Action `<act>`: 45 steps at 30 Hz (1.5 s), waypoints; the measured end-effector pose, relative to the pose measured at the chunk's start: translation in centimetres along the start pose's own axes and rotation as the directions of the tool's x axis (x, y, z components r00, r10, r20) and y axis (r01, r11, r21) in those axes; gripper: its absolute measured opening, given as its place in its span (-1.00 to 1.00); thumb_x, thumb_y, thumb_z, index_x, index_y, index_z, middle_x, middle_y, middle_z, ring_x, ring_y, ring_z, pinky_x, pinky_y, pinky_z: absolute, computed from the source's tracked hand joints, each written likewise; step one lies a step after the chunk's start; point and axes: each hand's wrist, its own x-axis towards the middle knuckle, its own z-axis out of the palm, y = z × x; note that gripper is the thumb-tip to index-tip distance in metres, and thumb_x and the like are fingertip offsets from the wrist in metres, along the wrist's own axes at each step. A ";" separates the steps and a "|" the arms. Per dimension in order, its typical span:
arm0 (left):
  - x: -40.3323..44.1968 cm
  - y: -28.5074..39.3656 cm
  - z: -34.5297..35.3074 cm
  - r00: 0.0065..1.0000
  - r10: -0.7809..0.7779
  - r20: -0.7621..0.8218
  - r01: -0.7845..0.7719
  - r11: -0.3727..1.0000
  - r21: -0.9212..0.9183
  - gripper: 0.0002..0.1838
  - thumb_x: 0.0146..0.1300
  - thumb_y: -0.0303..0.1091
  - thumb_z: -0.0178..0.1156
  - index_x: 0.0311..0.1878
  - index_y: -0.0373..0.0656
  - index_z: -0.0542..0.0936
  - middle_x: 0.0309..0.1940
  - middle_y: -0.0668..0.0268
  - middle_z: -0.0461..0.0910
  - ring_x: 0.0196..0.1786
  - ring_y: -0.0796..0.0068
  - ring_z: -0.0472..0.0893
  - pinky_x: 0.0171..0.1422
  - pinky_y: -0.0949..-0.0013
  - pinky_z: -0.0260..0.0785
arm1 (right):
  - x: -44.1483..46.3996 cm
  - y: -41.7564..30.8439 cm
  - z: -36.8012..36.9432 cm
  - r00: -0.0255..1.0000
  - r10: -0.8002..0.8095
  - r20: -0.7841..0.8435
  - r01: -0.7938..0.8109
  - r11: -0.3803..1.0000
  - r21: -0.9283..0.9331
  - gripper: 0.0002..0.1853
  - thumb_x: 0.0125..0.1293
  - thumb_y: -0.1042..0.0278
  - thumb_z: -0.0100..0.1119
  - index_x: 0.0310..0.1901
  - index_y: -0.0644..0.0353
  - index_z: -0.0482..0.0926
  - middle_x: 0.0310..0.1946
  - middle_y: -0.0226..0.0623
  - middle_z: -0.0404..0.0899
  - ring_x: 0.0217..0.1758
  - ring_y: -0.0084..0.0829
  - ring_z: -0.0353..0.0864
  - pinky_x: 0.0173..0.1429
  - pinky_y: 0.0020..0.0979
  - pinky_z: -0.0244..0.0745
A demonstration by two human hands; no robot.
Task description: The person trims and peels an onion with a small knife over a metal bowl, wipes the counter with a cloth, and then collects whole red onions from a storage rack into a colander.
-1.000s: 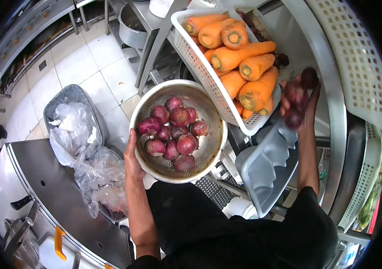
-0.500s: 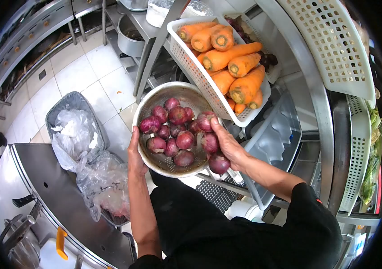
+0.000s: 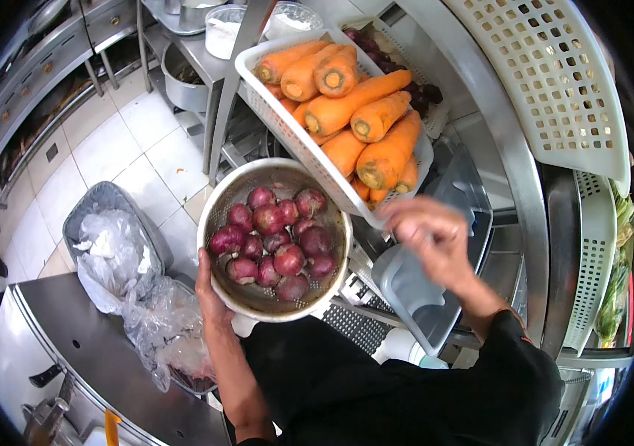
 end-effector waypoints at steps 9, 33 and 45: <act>0.3 -0.7 -1.3 0.999 -0.026 -0.029 0.025 0.999 -0.048 -0.39 0.38 0.08 -0.03 0.26 -0.25 0.33 0.13 0.13 0.47 0.10 0.25 0.52 0.20 0.19 0.39 | 16.2 29.0 -12.4 0.675 0.548 -0.494 -0.647 0.762 -0.040 -0.39 0.19 -0.09 0.21 0.17 0.16 0.47 0.02 -0.19 0.50 0.03 -0.37 0.47 0.02 -0.36 0.41; 0.4 -0.6 -0.6 0.995 -0.013 -0.099 0.010 0.999 -0.032 -0.37 0.37 0.09 -0.04 0.28 -0.24 0.30 0.11 0.13 0.47 0.07 0.23 0.53 0.19 0.20 0.38 | 27.2 29.0 -8.8 0.946 0.241 0.219 -0.234 0.971 -0.054 -0.57 0.35 0.10 0.01 0.13 0.18 0.48 0.11 -0.28 0.44 0.05 -0.45 0.47 0.10 -0.47 0.38; 0.3 0.0 -0.2 0.997 -0.043 -0.057 0.038 0.995 -0.089 -0.39 0.38 0.03 -0.05 0.30 -0.26 0.28 0.19 0.15 0.40 0.20 0.24 0.42 0.33 0.20 0.21 | 27.2 30.1 -9.8 0.746 0.662 0.074 -0.657 0.750 -0.081 -0.47 0.21 -0.19 0.12 -0.13 0.17 0.66 -0.16 -0.29 0.62 -0.17 -0.48 0.58 -0.05 -0.39 0.44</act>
